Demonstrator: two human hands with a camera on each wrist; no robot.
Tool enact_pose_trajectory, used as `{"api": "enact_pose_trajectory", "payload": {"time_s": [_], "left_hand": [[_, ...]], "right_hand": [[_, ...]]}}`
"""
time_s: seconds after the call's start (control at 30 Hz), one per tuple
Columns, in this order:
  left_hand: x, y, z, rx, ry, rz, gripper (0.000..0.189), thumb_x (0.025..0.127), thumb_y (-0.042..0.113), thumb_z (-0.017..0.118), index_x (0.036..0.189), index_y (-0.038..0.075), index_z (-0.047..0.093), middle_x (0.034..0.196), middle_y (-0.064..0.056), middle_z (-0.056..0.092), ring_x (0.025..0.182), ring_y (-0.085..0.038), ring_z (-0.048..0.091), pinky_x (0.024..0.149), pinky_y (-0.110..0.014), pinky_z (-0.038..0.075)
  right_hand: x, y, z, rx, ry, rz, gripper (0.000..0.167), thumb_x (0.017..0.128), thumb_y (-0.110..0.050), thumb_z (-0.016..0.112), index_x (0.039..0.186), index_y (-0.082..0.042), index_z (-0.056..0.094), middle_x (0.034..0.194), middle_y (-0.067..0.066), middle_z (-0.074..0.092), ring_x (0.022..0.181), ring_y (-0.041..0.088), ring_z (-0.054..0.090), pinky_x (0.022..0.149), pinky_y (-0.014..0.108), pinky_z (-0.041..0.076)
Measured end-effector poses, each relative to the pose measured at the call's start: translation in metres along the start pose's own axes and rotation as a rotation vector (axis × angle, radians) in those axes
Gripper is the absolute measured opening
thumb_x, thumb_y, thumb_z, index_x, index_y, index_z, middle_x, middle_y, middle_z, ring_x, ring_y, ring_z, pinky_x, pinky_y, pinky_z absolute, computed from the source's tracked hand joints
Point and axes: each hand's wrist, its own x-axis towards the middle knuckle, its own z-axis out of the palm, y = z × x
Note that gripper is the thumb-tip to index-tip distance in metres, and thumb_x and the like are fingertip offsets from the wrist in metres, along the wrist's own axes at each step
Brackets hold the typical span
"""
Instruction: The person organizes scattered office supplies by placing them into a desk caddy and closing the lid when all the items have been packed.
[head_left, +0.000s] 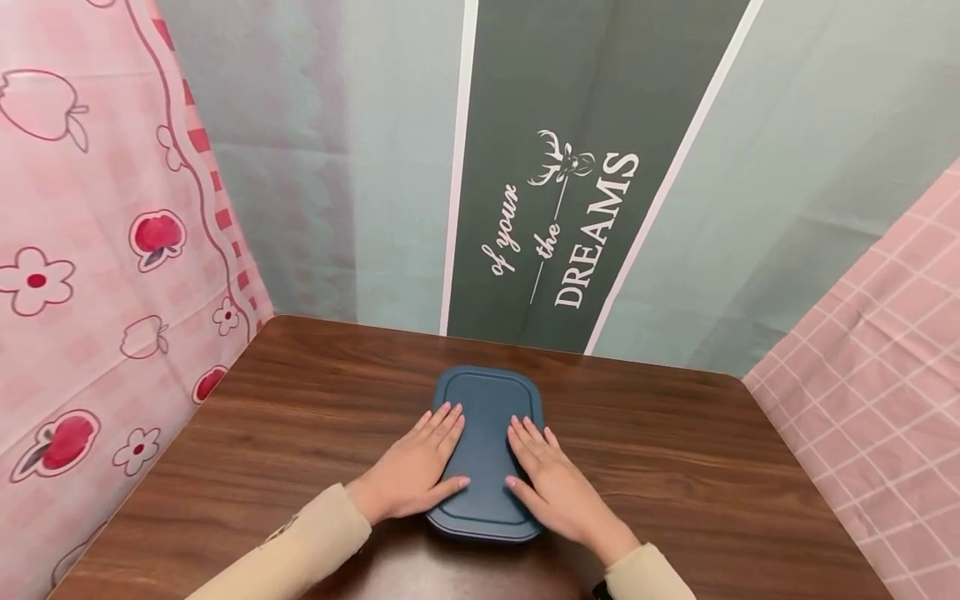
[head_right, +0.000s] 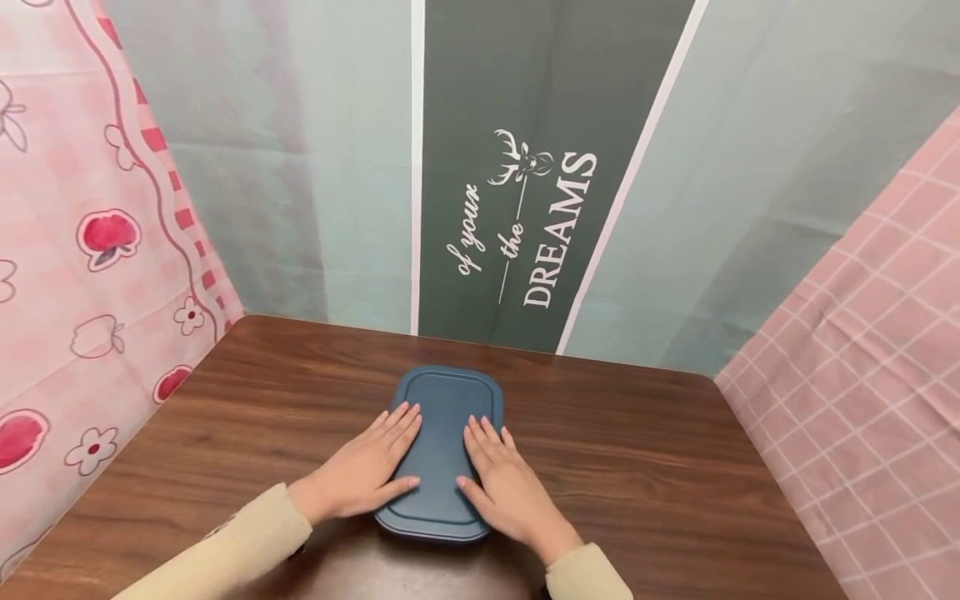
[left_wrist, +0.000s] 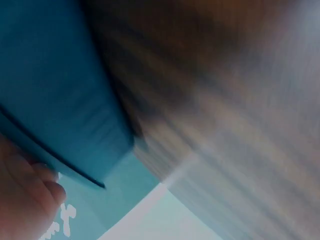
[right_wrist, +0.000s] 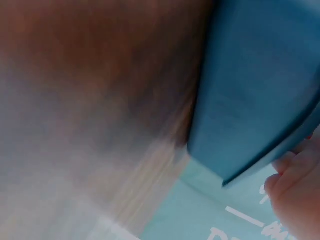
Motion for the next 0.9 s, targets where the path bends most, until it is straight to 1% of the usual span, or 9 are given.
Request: {"api": "enact_pose_trajectory", "payload": {"time_s": [0.03,0.1,0.27,0.4,0.53,0.67,0.77,0.9], "left_hand": [[-0.003,0.003,0.000,0.002,0.008,0.012,0.076,0.097,0.052,0.040,0.145,-0.006,0.029,0.153,-0.020,0.022,0.142,-0.031,0.014,0.114,-0.043,0.017],[-0.008,0.008,0.001,0.004,0.036,0.034,0.076,0.097,0.051,0.041,0.145,-0.006,0.029,0.153,-0.021,0.022,0.142,-0.031,0.015,0.114,-0.043,0.019],[-0.017,0.017,0.007,0.033,0.114,0.056,0.074,0.096,0.050,0.044,0.143,-0.007,0.033,0.152,-0.021,0.024,0.141,-0.032,0.018,0.112,-0.044,0.023],[-0.023,0.023,0.011,0.035,0.146,0.070,0.074,0.096,0.050,0.044,0.142,-0.007,0.036,0.151,-0.022,0.026,0.140,-0.034,0.021,0.110,-0.045,0.026],[-0.026,0.028,0.010,0.042,0.157,0.070,0.074,0.096,0.051,0.044,0.141,-0.007,0.037,0.151,-0.021,0.027,0.140,-0.034,0.021,0.111,-0.045,0.025],[-0.029,0.030,0.007,0.048,0.148,0.056,0.075,0.095,0.052,0.044,0.142,-0.006,0.037,0.151,-0.020,0.028,0.140,-0.033,0.022,0.112,-0.045,0.023],[-0.030,0.031,0.007,0.041,0.153,0.056,0.075,0.095,0.052,0.045,0.141,-0.007,0.038,0.150,-0.020,0.029,0.140,-0.033,0.023,0.112,-0.045,0.022],[-0.030,0.031,0.009,0.046,0.167,0.056,0.074,0.095,0.052,0.046,0.140,-0.006,0.040,0.149,-0.019,0.032,0.139,-0.032,0.025,0.112,-0.045,0.023]], "right_hand": [[-0.003,-0.004,0.001,-0.007,0.006,-0.005,0.059,0.096,-0.031,0.054,0.142,0.004,0.039,0.149,0.015,0.033,0.139,0.030,0.025,0.110,0.051,0.022],[-0.009,-0.010,0.002,-0.018,0.020,-0.013,0.059,0.096,-0.032,0.054,0.142,0.003,0.039,0.149,0.014,0.033,0.139,0.029,0.025,0.111,0.046,0.020],[-0.020,-0.021,0.012,-0.082,0.063,-0.027,0.060,0.097,-0.035,0.052,0.141,0.003,0.040,0.149,0.015,0.034,0.138,0.029,0.027,0.115,0.034,0.007],[-0.027,-0.026,0.017,-0.134,0.081,-0.043,0.060,0.098,-0.037,0.049,0.141,0.004,0.040,0.149,0.015,0.033,0.138,0.031,0.028,0.116,0.033,0.001],[-0.031,-0.030,0.016,-0.145,0.083,-0.048,0.061,0.098,-0.037,0.047,0.142,0.004,0.038,0.150,0.015,0.031,0.139,0.031,0.026,0.116,0.036,0.002],[-0.031,-0.033,0.014,-0.145,0.087,-0.047,0.061,0.097,-0.037,0.048,0.142,0.003,0.038,0.151,0.014,0.031,0.139,0.029,0.025,0.114,0.043,0.013],[-0.032,-0.034,0.014,-0.156,0.091,-0.054,0.061,0.097,-0.037,0.049,0.142,0.003,0.039,0.150,0.013,0.032,0.139,0.029,0.026,0.114,0.042,0.013],[-0.032,-0.033,0.015,-0.164,0.104,-0.063,0.060,0.096,-0.036,0.050,0.141,0.003,0.040,0.149,0.014,0.034,0.138,0.029,0.028,0.115,0.038,0.008]]}}
